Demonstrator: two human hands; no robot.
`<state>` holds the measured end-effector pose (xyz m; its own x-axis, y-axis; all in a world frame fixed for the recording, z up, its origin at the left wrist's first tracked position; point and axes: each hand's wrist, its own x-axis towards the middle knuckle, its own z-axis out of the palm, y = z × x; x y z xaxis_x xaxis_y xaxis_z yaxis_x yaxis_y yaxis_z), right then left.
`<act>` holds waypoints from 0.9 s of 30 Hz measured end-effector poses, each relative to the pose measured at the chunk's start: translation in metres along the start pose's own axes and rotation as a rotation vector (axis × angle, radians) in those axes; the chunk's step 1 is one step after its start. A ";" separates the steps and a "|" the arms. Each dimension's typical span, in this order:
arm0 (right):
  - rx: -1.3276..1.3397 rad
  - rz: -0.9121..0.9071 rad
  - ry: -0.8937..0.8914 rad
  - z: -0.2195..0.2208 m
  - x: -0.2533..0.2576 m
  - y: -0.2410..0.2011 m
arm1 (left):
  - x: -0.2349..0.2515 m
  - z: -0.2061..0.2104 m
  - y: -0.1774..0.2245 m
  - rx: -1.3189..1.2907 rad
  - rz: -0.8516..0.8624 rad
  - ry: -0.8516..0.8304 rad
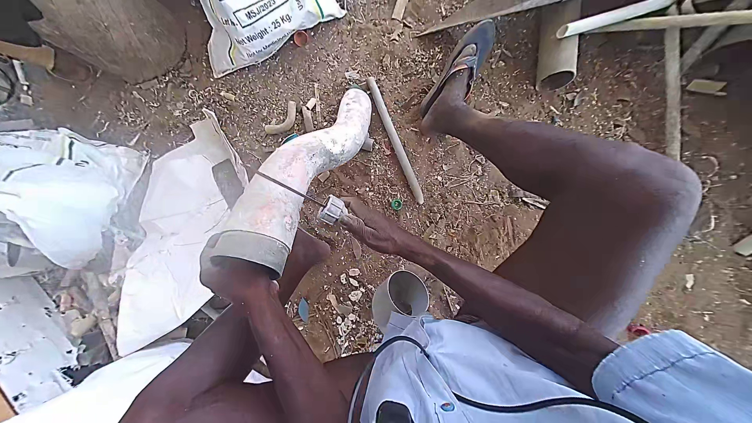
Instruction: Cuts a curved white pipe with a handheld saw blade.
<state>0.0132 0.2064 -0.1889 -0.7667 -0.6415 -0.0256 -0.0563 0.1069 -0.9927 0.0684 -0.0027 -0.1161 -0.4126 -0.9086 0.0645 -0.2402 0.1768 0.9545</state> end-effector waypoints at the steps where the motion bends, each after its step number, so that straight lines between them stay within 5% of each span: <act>1: -0.052 -0.007 0.016 -0.004 -0.007 -0.001 | 0.000 0.003 -0.004 -0.022 -0.010 0.004; 7: -0.228 0.007 0.015 -0.011 -0.030 0.009 | 0.021 -0.005 -0.071 0.076 -0.123 0.122; 13: -0.265 -0.165 0.019 -0.020 -0.018 -0.029 | 0.014 -0.007 -0.068 0.195 -0.091 0.094; 16: -0.127 -0.242 0.096 -0.019 -0.011 -0.039 | 0.003 -0.004 -0.028 0.180 -0.048 0.059; 21: -0.243 0.042 -0.081 -0.011 -0.022 0.013 | -0.002 0.008 -0.025 0.061 -0.004 0.032; 27: -0.126 -0.208 0.070 -0.023 -0.014 -0.024 | -0.004 0.009 -0.026 -0.102 -0.018 -0.083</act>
<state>0.0105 0.2299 -0.1616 -0.7721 -0.6063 0.1905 -0.2937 0.0746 -0.9530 0.0686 -0.0003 -0.1442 -0.4816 -0.8760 0.0263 -0.1594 0.1171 0.9802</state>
